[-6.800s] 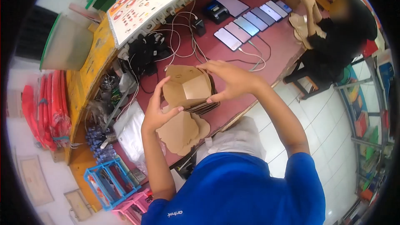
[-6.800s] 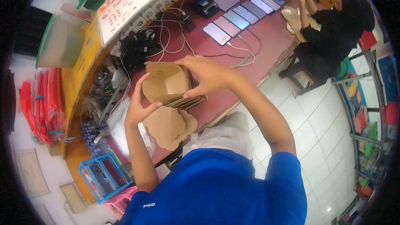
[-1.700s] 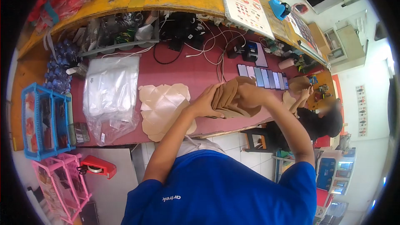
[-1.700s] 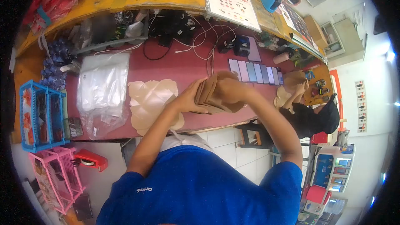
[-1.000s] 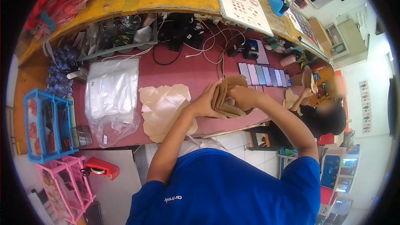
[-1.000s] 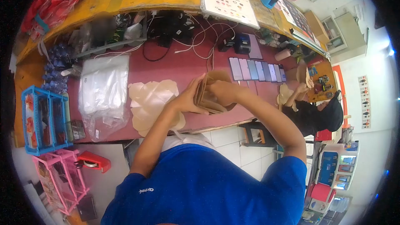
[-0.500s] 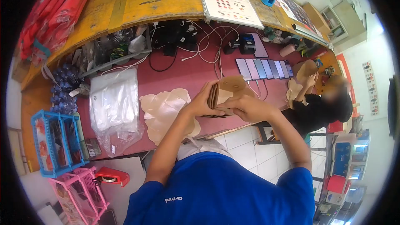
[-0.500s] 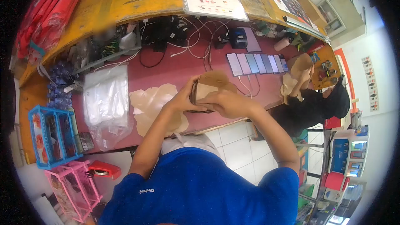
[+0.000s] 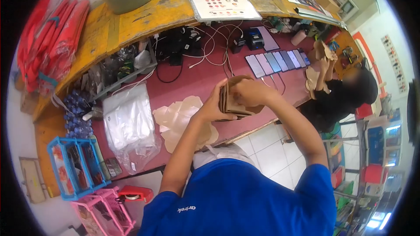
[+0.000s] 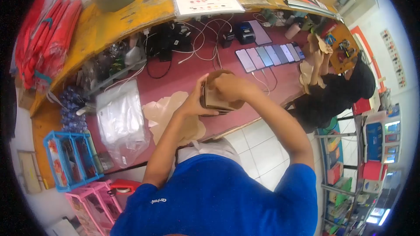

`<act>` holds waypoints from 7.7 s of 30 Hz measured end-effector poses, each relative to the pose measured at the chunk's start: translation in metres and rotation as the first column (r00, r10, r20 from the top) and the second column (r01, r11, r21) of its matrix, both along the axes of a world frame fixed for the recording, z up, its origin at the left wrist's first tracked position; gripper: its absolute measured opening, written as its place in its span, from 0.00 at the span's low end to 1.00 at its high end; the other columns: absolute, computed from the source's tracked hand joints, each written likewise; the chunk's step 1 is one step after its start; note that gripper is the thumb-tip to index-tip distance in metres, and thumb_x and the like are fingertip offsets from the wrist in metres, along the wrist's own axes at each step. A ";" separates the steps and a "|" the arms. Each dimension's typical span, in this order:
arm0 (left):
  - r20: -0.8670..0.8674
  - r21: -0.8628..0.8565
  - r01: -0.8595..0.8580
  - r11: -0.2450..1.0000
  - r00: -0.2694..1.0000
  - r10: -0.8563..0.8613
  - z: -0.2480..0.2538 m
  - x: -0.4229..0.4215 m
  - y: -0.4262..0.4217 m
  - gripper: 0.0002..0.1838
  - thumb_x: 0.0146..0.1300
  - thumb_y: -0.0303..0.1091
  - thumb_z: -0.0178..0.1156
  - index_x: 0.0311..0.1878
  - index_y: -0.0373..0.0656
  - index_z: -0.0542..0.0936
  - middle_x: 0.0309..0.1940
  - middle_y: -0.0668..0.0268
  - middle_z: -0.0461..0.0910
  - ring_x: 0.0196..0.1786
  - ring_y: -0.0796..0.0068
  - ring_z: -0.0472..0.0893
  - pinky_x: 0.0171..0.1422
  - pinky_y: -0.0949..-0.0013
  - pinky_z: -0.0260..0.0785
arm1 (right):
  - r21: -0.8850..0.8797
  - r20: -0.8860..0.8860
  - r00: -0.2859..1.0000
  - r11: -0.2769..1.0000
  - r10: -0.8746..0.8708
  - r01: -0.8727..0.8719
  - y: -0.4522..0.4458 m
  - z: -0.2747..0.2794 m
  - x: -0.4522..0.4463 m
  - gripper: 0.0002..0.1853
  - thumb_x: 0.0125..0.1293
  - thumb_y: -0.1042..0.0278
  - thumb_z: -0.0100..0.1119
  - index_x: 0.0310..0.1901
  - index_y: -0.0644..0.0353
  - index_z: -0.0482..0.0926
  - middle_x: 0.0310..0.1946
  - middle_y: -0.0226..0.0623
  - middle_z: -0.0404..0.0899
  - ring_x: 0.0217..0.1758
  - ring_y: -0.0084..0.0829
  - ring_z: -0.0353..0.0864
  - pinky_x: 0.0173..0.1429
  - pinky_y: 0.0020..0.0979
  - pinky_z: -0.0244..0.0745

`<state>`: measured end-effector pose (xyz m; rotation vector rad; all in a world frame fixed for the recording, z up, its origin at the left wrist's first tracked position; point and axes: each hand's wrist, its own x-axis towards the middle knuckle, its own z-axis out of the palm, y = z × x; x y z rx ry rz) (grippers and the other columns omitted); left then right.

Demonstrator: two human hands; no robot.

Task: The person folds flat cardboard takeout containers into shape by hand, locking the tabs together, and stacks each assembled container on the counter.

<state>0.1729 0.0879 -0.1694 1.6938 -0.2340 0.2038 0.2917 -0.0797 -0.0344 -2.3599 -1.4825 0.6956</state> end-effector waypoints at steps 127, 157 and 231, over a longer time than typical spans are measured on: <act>-0.001 -0.439 -0.400 0.804 0.896 0.445 0.119 -0.217 0.042 0.24 0.79 0.36 0.60 0.72 0.34 0.73 0.63 0.55 0.80 0.68 0.64 0.79 0.74 0.60 0.70 | 0.899 -0.351 0.924 0.221 -0.152 0.378 0.085 -0.033 -0.243 0.20 0.68 0.84 0.59 0.59 0.60 0.86 0.58 0.42 0.83 0.62 0.37 0.83 0.67 0.37 0.78; -0.163 -0.376 -0.429 0.822 0.903 0.397 0.069 -0.259 0.083 0.20 0.78 0.22 0.50 0.70 0.36 0.66 0.60 0.56 0.81 0.64 0.71 0.79 0.72 0.66 0.68 | 0.829 -0.199 0.948 0.473 -0.247 0.297 0.078 0.055 -0.161 0.25 0.67 0.81 0.64 0.66 0.61 0.81 0.57 0.38 0.81 0.40 0.26 0.81 0.48 0.28 0.77; 0.405 0.421 -0.696 0.582 0.718 0.566 0.143 -0.227 0.052 0.15 0.59 0.31 0.74 0.50 0.40 0.87 0.49 0.55 0.85 0.57 0.52 0.81 0.67 0.55 0.68 | 0.787 -0.341 0.913 0.463 -0.222 0.407 0.071 -0.032 -0.235 0.07 0.65 0.70 0.77 0.40 0.62 0.91 0.35 0.41 0.91 0.39 0.36 0.90 0.47 0.33 0.81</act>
